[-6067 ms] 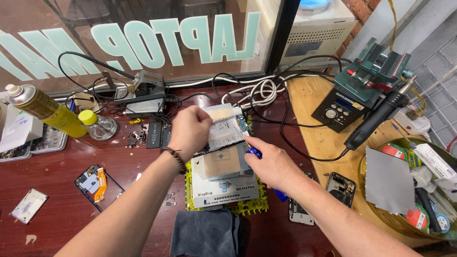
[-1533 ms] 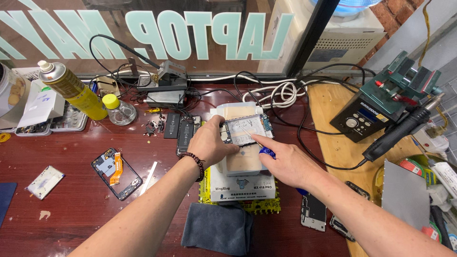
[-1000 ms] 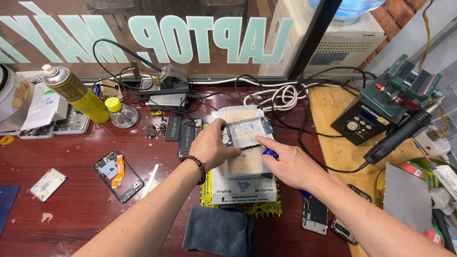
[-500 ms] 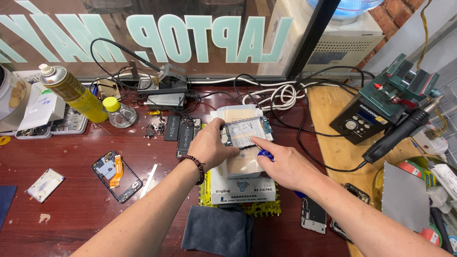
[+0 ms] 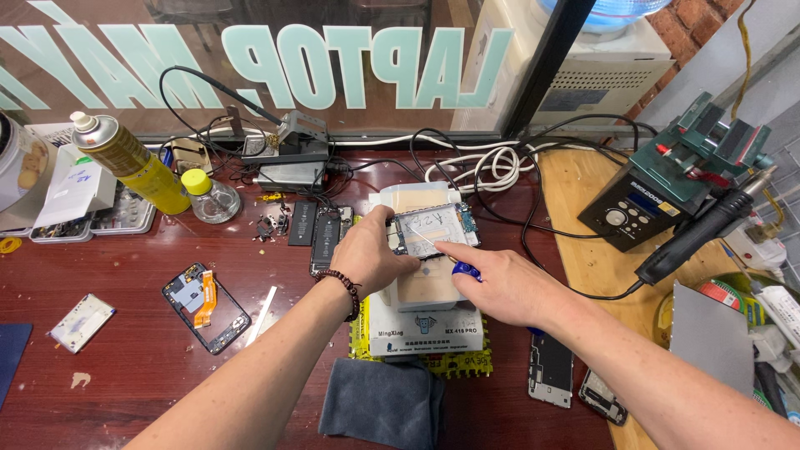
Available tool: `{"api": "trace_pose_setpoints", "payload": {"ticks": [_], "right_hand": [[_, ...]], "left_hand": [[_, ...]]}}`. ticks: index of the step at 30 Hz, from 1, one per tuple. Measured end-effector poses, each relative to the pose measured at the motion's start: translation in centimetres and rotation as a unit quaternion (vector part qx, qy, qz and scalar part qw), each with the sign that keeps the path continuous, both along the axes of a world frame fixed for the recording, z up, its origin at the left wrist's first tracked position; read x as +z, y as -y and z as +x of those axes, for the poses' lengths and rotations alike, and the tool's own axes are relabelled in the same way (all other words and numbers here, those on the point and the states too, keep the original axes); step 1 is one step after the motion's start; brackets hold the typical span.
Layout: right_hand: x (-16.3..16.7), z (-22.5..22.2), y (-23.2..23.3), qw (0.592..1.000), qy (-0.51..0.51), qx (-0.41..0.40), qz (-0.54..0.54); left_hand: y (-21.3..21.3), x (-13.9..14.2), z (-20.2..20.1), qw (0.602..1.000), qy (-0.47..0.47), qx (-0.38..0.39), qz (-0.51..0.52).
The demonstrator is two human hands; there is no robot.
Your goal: The person handles a small rectangular electronic component, peels off a protective film, and uses a blue-handled screwdriver to unscrew and reposition parts on a disassembled mobile device. The person then places the component aside and continues adjusting the device's internal components.
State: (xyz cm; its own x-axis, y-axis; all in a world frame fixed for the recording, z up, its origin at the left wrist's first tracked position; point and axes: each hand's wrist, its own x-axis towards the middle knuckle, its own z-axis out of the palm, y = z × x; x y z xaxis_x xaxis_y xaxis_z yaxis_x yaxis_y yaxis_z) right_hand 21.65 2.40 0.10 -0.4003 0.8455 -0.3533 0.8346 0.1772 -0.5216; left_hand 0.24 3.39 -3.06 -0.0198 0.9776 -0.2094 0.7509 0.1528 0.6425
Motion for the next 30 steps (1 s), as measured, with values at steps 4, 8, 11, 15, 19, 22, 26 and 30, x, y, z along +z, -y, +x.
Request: {"api": "trace_pose_setpoints", "payload": {"ticks": [4, 8, 11, 15, 19, 22, 26, 30], "right_hand": [[-0.1, 0.2, 0.2, 0.999, -0.021, 0.033, 0.017], [0.0, 0.4, 0.4, 1.000, -0.002, 0.023, -0.011], [0.1, 0.4, 0.5, 1.000, 0.002, 0.012, -0.025], [0.0, 0.2, 0.5, 1.000, -0.018, 0.018, 0.000], [0.0, 0.5, 0.2, 0.998, 0.013, 0.003, -0.056], [0.1, 0.7, 0.3, 0.999, -0.008, 0.022, -0.036], [0.2, 0.2, 0.9, 0.999, -0.024, -0.012, -0.046], [0.6, -1.0, 0.8, 0.997, 0.016, -0.056, -0.056]], "left_hand": [[0.0, -0.1, 0.0, 1.000, 0.004, -0.002, 0.003], [0.0, -0.1, -0.1, 1.000, 0.006, -0.003, 0.008], [-0.1, -0.1, -0.1, 1.000, 0.000, -0.006, 0.004], [0.0, -0.2, -0.1, 1.000, 0.000, -0.003, 0.001], [-0.1, -0.3, -0.1, 1.000, 0.001, -0.002, -0.005], [-0.1, -0.3, -0.1, 1.000, -0.005, -0.009, 0.021], [-0.1, -0.2, -0.1, 1.000, 0.000, -0.005, -0.004], [-0.1, 0.0, -0.1, 1.000, -0.013, -0.005, -0.006]]}}
